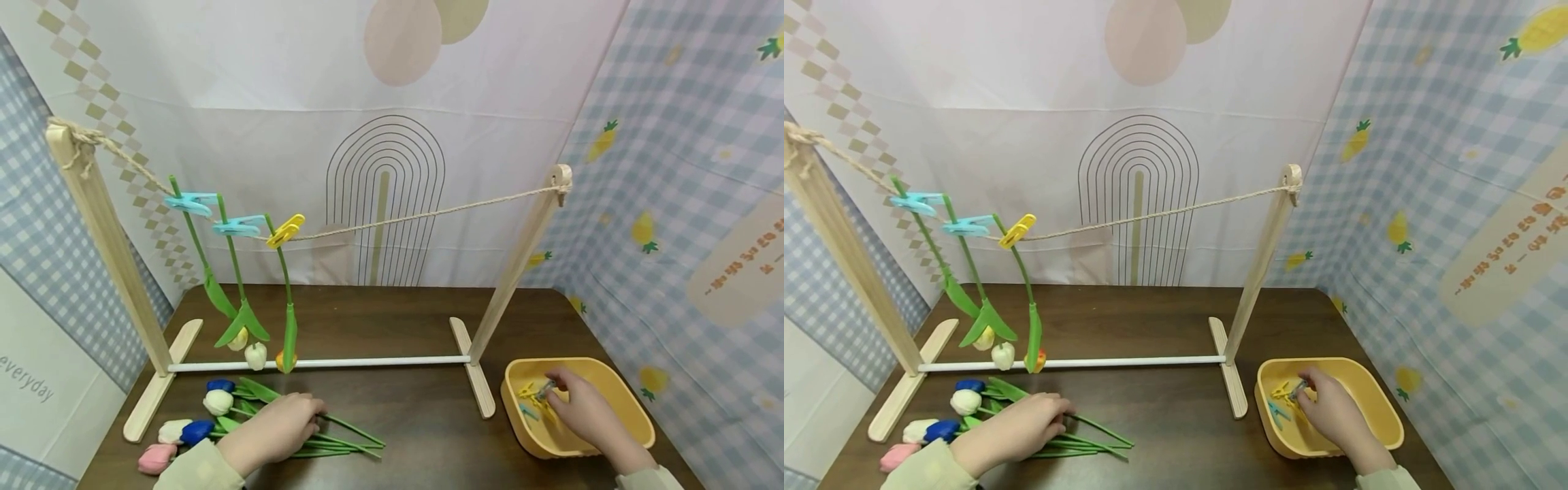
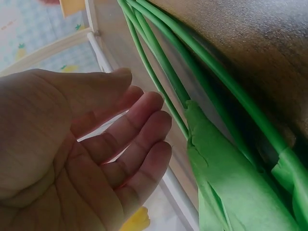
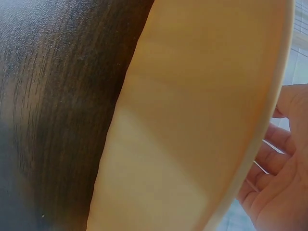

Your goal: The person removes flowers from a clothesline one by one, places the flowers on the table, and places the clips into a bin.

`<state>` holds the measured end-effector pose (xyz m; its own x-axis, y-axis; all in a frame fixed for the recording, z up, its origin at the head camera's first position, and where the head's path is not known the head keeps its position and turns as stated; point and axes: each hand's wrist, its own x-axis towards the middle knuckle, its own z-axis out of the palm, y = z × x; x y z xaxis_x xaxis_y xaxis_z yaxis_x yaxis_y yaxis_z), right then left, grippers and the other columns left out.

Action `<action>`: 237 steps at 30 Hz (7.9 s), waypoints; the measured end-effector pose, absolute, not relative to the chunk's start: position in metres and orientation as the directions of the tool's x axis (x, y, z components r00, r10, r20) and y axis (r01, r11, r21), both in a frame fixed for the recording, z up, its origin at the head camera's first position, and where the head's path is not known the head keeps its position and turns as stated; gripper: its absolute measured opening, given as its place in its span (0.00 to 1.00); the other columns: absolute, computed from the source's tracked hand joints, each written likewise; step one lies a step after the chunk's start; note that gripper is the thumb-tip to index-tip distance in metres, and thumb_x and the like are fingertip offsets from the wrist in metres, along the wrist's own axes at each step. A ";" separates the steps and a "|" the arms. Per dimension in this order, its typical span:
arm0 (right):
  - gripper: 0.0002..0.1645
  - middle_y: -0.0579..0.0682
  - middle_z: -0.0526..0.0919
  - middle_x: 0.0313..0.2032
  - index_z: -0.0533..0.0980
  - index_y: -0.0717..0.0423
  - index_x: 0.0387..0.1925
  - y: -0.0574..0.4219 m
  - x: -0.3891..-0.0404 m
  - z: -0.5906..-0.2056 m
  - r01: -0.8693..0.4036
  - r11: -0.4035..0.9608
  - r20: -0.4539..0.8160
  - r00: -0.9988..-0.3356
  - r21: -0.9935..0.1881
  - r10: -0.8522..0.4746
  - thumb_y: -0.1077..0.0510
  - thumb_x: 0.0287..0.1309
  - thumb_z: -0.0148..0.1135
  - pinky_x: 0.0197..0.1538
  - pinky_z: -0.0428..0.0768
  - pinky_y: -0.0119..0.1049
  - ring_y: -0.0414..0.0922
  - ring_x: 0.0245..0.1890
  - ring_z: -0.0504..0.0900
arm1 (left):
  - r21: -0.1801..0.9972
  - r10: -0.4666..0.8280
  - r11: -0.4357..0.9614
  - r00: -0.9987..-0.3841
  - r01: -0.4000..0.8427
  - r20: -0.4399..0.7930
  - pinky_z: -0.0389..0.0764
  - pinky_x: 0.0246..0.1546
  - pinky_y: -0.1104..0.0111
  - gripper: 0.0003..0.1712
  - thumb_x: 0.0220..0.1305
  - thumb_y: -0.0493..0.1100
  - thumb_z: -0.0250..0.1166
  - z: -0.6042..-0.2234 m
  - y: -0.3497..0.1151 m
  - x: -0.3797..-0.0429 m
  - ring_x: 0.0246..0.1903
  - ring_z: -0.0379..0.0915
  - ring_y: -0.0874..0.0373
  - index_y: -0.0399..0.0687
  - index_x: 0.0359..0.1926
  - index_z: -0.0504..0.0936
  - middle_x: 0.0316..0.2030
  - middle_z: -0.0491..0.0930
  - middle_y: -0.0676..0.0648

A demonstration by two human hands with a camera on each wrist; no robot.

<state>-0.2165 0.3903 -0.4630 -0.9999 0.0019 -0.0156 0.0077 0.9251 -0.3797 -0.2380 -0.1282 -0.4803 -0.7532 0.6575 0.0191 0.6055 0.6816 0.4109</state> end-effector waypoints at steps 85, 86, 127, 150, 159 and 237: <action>0.20 0.53 0.79 0.49 0.77 0.60 0.52 0.063 -0.289 -0.259 -0.826 0.515 0.824 -0.115 0.231 -0.555 0.56 0.60 0.59 0.58 0.68 0.43 0.51 0.51 0.74 | 0.658 0.158 0.438 -0.773 0.613 0.615 0.62 0.60 0.47 0.41 0.66 0.41 0.63 -0.380 -0.137 -0.266 0.64 0.60 0.47 0.44 0.74 0.53 0.64 0.67 0.45; 0.21 0.53 0.79 0.50 0.76 0.60 0.53 0.058 -0.290 -0.257 -0.814 0.533 0.818 -0.134 0.232 -0.559 0.55 0.61 0.59 0.59 0.67 0.43 0.51 0.52 0.74 | 0.653 0.159 0.438 -0.768 0.618 0.621 0.63 0.60 0.47 0.39 0.66 0.40 0.62 -0.379 -0.136 -0.266 0.64 0.61 0.47 0.44 0.73 0.54 0.64 0.68 0.45; 0.09 0.45 0.83 0.36 0.79 0.55 0.37 0.021 -0.274 -0.259 -0.815 0.551 0.796 -0.210 0.178 -0.568 0.54 0.63 0.59 0.54 0.69 0.37 0.41 0.39 0.79 | 0.628 0.114 0.444 -0.735 0.640 0.669 0.74 0.38 0.69 0.12 0.70 0.34 0.57 -0.381 -0.143 -0.260 0.38 0.73 0.60 0.44 0.52 0.76 0.37 0.79 0.54; 0.05 0.50 0.83 0.33 0.79 0.60 0.36 0.033 -0.264 -0.255 -0.886 0.413 0.904 0.017 0.211 -0.427 0.62 0.60 0.60 0.48 0.72 0.40 0.48 0.38 0.76 | 0.639 0.168 0.483 -0.780 0.599 0.603 0.72 0.23 0.71 0.10 0.68 0.35 0.60 -0.397 -0.140 -0.255 0.34 0.73 0.64 0.50 0.48 0.78 0.37 0.79 0.57; 0.09 0.49 0.82 0.33 0.78 0.60 0.37 0.045 -0.267 -0.266 -0.897 0.421 0.892 -0.073 0.137 -0.447 0.58 0.56 0.62 0.45 0.70 0.38 0.46 0.37 0.76 | 0.651 0.159 0.498 -0.799 0.572 0.580 0.70 0.19 0.71 0.10 0.67 0.35 0.61 -0.406 -0.144 -0.252 0.32 0.72 0.64 0.50 0.47 0.79 0.36 0.80 0.57; 0.18 0.39 0.77 0.35 0.77 0.57 0.49 0.308 -0.246 -0.422 -0.560 0.782 0.554 -0.756 -0.274 -0.348 0.64 0.55 0.64 0.35 0.82 0.38 0.35 0.33 0.78 | 0.382 0.494 0.566 -0.672 0.730 0.552 0.70 0.28 0.72 0.15 0.64 0.35 0.64 -0.418 -0.137 -0.240 0.27 0.63 0.69 0.44 0.52 0.83 0.31 0.75 0.62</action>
